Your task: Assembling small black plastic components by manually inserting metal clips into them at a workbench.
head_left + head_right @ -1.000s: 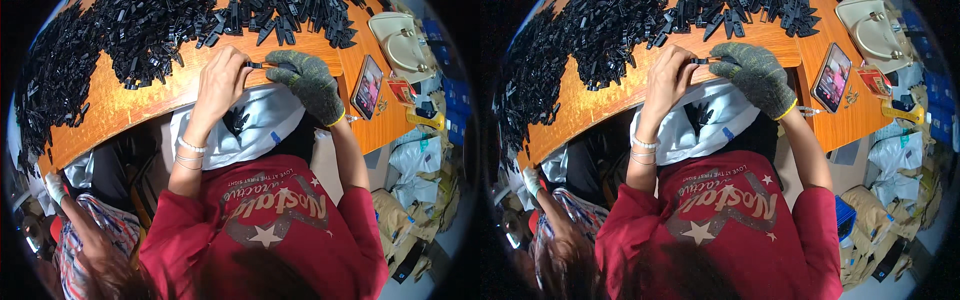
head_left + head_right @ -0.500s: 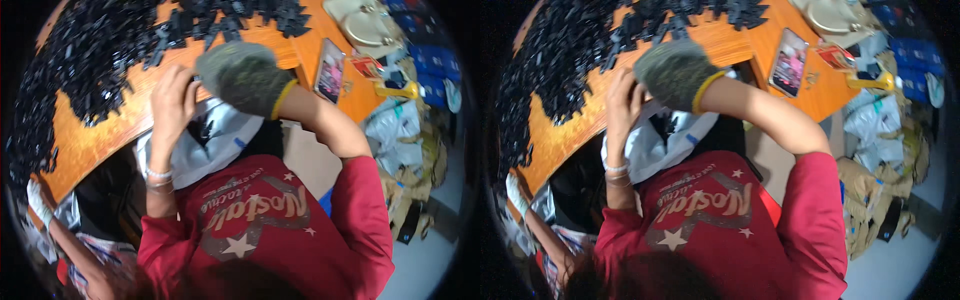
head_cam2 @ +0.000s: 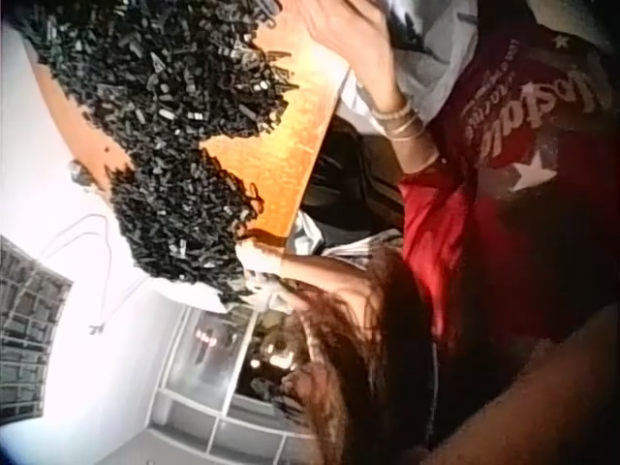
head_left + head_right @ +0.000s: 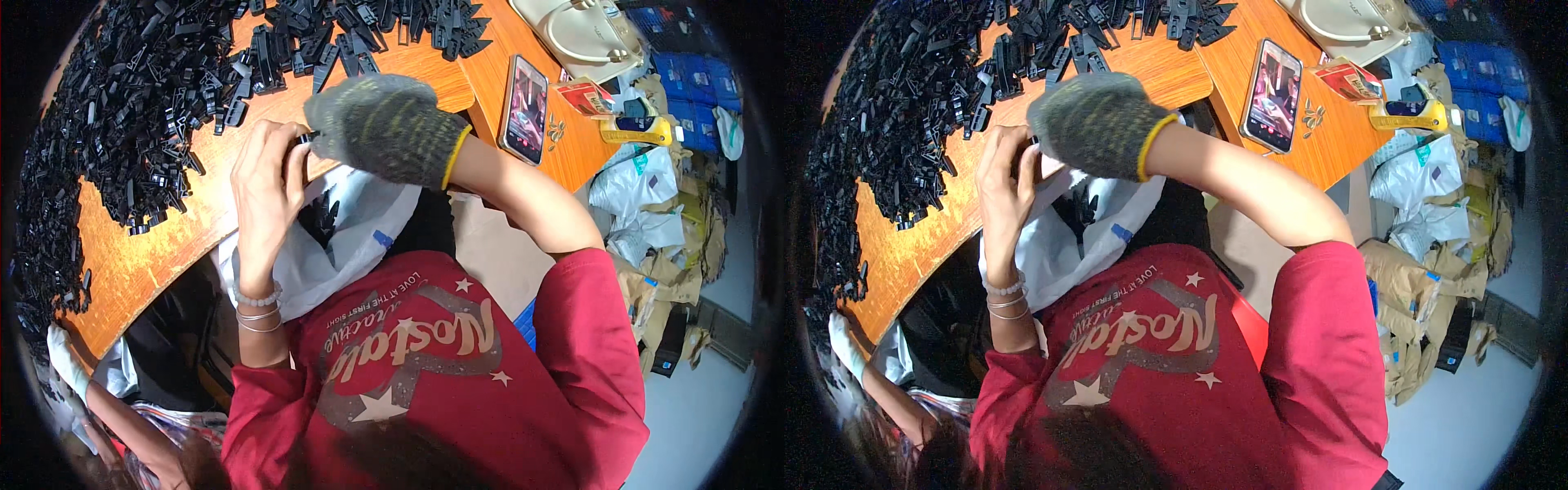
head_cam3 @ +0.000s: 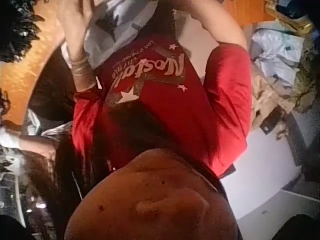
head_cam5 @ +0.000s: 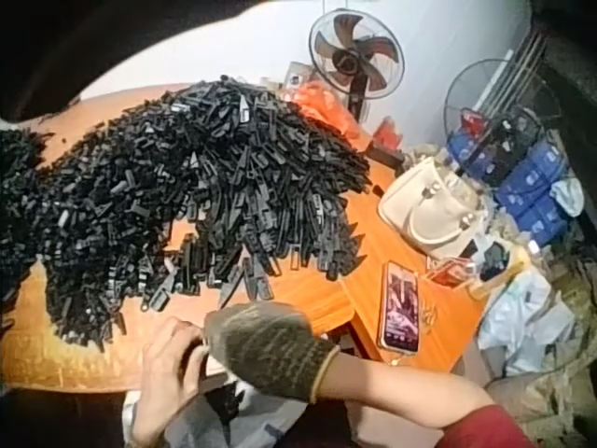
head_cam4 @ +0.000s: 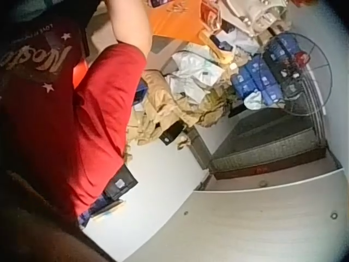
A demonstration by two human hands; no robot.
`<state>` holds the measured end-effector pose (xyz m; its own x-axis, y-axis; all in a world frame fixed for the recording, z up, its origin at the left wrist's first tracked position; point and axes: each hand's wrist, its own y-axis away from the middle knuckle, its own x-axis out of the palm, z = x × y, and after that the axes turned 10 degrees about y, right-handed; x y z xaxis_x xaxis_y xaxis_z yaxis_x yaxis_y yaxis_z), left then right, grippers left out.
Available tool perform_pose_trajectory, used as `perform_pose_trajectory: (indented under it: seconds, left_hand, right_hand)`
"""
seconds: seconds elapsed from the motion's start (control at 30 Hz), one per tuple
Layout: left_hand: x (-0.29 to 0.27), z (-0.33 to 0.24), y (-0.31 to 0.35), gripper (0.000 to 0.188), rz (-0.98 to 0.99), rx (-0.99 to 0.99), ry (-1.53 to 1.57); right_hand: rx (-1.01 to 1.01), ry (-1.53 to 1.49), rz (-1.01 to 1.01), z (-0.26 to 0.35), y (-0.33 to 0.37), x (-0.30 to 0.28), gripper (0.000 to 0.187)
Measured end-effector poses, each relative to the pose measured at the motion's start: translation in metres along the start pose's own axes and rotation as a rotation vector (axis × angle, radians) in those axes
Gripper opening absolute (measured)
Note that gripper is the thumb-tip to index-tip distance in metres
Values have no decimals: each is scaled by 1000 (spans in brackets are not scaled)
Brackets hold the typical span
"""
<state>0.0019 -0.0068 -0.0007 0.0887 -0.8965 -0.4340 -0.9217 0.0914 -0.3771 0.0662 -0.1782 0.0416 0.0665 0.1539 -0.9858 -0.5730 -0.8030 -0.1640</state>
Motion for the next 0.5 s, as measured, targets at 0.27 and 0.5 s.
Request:
perform_pose_trajectory:
  seconds: [0.27,0.5]
  left_hand:
    - [-6,1,2,10,-83,-29,185]
    - [-14,10,19,21,-34,-232,1287]
  right_hand:
    - [313,-552,-167,13,41,-2,31]
    - [496,-1079,-193,23,51,-3,32]
